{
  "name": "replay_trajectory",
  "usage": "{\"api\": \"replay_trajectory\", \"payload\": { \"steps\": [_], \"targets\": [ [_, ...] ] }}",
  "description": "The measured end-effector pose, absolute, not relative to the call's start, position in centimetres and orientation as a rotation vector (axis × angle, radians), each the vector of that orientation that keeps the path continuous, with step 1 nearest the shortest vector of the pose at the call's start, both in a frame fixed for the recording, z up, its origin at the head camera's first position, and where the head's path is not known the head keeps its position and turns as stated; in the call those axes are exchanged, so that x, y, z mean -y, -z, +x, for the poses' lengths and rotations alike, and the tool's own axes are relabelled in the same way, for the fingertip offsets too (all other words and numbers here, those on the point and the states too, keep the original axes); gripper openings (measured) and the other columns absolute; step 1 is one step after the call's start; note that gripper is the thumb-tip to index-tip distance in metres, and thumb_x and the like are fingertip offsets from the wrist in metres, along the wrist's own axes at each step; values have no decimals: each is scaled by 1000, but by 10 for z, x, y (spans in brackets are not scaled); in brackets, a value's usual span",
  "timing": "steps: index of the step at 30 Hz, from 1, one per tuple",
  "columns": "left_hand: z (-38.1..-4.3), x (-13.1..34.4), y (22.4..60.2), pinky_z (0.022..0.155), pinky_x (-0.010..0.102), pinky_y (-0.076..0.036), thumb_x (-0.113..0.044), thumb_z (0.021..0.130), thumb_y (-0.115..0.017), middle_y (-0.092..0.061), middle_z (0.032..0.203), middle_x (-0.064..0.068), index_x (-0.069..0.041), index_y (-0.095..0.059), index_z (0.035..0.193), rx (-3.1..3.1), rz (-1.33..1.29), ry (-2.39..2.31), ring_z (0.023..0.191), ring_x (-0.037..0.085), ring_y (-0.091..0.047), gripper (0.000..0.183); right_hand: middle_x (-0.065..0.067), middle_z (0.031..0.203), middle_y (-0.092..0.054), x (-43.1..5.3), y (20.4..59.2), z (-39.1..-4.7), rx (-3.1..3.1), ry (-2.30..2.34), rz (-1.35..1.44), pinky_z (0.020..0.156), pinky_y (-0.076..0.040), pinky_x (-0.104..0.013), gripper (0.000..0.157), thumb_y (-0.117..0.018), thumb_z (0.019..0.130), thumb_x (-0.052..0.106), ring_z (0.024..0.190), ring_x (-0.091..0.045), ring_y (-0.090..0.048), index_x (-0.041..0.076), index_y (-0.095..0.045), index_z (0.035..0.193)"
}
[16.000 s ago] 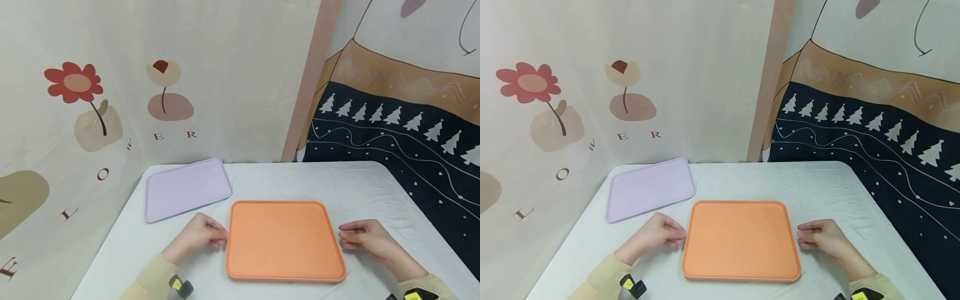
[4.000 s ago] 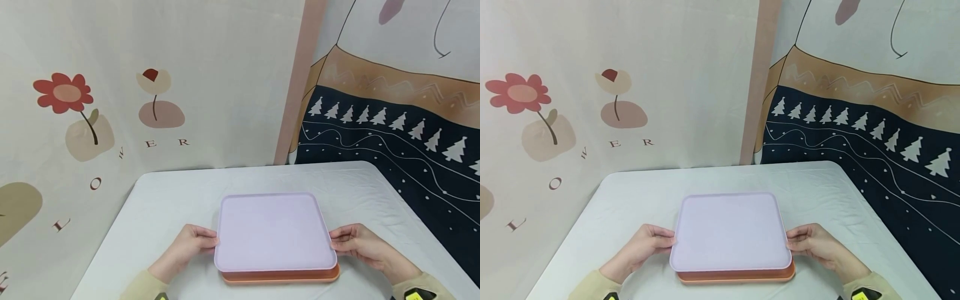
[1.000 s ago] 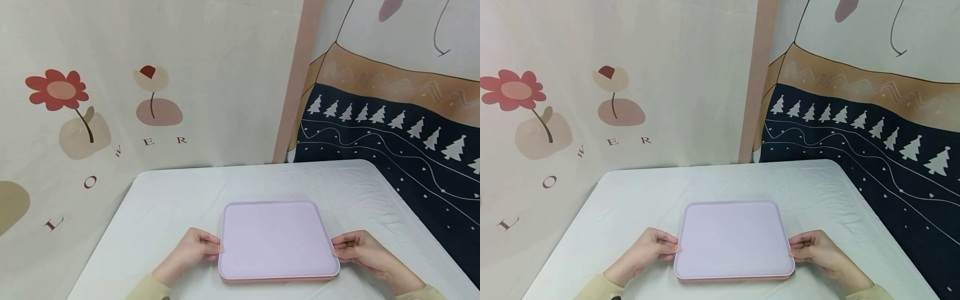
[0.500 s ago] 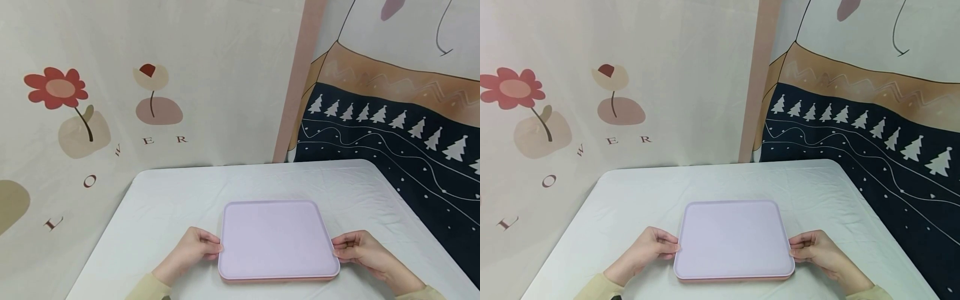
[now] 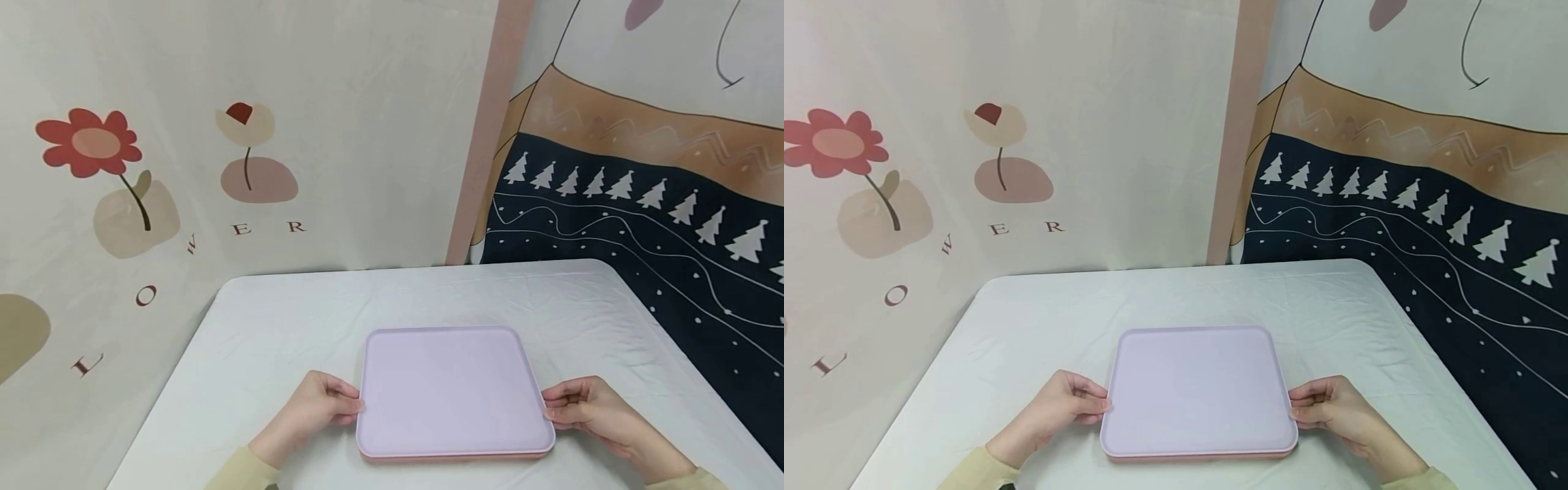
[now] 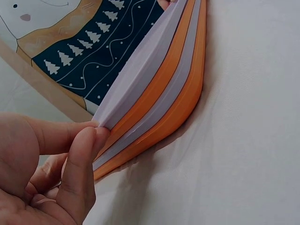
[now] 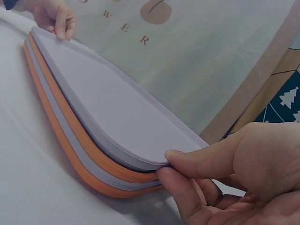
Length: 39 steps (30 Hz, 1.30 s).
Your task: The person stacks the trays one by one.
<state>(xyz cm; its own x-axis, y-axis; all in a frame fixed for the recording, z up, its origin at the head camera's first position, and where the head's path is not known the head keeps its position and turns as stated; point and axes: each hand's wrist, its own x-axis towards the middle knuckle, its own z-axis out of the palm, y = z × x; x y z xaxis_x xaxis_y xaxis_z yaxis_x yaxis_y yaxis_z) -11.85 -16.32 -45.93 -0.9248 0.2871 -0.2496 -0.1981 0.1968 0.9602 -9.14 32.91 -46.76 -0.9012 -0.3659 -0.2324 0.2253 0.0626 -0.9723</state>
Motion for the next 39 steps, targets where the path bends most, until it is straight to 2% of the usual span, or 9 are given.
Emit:
{"api": "replay_trajectory", "payload": {
  "steps": [14,27,33,39],
  "targets": [
    [-115,165,459,69,28,-66,3,82,-85,-76,84,14,12,-74,97,-2099,71,-1794,73,16,-72,21,-6,97,-76,-325,468,-87,-1976,1878,-119,76,-65,-28,21,-74,92,-6,88,-13,-72,-9,-74,113],
    [-114,165,460,68,30,-66,5,82,-84,-76,84,14,12,-74,99,-2141,75,-1776,75,17,-73,21,-5,98,-77,-322,469,-82,-2035,1906,-169,77,-66,-29,25,-76,92,-7,86,-10,-73,-18,-69,113],
    [-115,164,462,69,31,-66,7,83,-83,-76,85,13,13,-73,100,-2162,93,-1762,76,17,-72,21,-3,97,-77,-323,472,-82,-2061,1893,-142,76,-65,-27,24,-76,93,-6,86,-9,-72,-18,-70,114],
    [-118,164,463,72,31,-66,0,86,-84,-77,88,13,10,-76,102,-2286,102,-1736,81,23,-74,21,-9,103,-76,-321,469,-81,-2142,1865,-113,78,-66,-32,36,-74,96,-4,89,-12,-73,-26,-61,121]
  ]
}}
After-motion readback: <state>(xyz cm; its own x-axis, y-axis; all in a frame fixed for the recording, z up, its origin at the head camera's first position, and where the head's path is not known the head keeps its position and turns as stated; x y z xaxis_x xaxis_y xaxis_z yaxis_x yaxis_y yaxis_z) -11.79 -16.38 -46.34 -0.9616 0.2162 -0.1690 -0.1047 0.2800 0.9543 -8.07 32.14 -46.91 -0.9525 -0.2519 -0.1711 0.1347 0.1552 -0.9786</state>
